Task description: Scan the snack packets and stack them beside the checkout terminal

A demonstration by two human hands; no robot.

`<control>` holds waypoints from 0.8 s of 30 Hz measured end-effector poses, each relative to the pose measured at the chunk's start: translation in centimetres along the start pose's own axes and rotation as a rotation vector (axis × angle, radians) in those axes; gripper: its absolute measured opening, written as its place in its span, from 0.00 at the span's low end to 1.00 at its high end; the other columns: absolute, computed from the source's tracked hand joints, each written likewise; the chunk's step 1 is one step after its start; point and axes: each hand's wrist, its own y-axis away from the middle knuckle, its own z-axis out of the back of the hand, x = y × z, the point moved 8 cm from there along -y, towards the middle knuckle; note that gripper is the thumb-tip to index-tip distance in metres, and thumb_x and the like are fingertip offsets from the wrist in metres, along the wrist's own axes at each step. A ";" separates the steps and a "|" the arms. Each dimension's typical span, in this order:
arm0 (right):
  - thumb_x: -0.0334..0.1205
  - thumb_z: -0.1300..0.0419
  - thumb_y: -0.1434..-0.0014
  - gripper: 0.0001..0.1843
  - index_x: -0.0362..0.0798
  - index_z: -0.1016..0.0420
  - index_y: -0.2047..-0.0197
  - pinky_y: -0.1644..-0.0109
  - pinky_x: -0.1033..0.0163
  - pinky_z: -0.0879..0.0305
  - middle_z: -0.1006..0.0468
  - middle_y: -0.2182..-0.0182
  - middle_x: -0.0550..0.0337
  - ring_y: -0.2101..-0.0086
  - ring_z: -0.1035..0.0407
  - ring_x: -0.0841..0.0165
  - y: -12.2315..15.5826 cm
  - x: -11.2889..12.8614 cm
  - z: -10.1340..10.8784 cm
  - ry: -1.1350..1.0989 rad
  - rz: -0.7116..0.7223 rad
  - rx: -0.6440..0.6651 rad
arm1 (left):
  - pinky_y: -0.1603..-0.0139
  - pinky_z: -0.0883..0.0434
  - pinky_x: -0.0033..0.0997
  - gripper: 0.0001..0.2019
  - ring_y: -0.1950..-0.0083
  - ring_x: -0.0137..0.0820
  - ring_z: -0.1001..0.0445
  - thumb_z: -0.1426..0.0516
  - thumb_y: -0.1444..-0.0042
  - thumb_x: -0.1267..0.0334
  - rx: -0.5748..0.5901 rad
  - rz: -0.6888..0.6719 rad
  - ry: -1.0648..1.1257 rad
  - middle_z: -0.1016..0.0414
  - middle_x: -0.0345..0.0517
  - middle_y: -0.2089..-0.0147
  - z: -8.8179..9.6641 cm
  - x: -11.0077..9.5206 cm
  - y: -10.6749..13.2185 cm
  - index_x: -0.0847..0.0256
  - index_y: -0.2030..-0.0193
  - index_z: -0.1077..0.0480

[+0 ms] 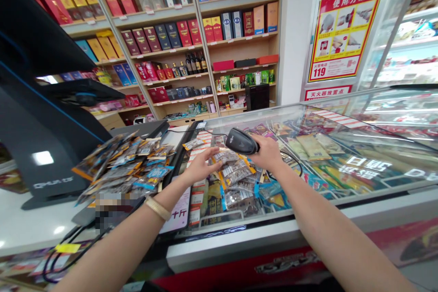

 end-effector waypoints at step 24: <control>0.43 0.40 0.53 0.13 0.50 0.23 0.62 0.63 0.61 0.37 0.18 0.65 0.54 0.64 0.25 0.59 0.1 0.1 -0.6 0.022 -0.007 0.056 | 0.48 0.31 0.47 0.24 0.47 0.56 0.26 0.36 0.60 0.61 -0.106 0.480 -0.786 0.24 0.69 0.50 8.8 11.3 -6.5 0.64 0.53 0.31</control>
